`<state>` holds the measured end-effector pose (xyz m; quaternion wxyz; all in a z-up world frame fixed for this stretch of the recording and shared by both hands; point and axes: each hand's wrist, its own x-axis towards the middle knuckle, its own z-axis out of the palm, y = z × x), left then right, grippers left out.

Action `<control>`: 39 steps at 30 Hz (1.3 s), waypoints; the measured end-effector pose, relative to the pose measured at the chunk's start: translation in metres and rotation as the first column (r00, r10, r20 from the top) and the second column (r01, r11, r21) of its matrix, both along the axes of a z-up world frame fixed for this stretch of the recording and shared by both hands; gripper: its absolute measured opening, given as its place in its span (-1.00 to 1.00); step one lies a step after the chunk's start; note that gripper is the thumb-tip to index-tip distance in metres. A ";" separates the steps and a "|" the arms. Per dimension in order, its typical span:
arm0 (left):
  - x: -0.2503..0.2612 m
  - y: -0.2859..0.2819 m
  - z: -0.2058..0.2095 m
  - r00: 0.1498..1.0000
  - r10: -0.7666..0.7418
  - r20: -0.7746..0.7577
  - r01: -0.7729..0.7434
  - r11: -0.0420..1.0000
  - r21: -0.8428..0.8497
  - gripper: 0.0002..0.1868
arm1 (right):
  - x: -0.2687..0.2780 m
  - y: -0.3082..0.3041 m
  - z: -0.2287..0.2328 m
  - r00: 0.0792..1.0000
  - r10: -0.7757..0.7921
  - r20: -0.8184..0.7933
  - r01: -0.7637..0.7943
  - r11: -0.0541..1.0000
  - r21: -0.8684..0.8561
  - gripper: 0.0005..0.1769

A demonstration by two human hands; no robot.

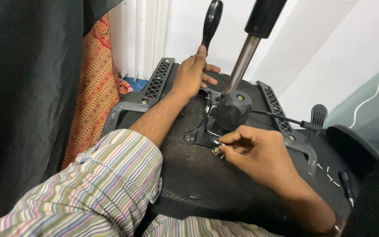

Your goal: The person assembles a chair by attaching the metal base to the underside of the seat using a screwdriver. They place the base, insert screws, and tighten them to secure the connection.

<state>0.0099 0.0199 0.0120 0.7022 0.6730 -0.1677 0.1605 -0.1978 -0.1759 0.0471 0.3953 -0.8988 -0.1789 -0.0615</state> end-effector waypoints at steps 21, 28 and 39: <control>-0.010 0.011 0.015 0.997 0.068 0.021 -0.068 0.998 0.003 -0.07 | 0.043 0.063 -0.027 0.840 0.396 0.371 -0.280 0.902 -0.330 -0.89; -0.010 0.018 0.014 0.985 0.173 0.022 -0.170 0.979 -0.112 -0.12 | 0.036 0.060 -0.013 0.951 0.281 0.131 -0.242 0.937 -0.251 -0.80; -0.009 0.023 0.012 0.981 0.193 -0.012 -0.193 0.974 -0.120 -0.23 | 0.036 0.060 -0.021 0.948 0.242 0.208 -0.185 0.947 -0.262 -0.81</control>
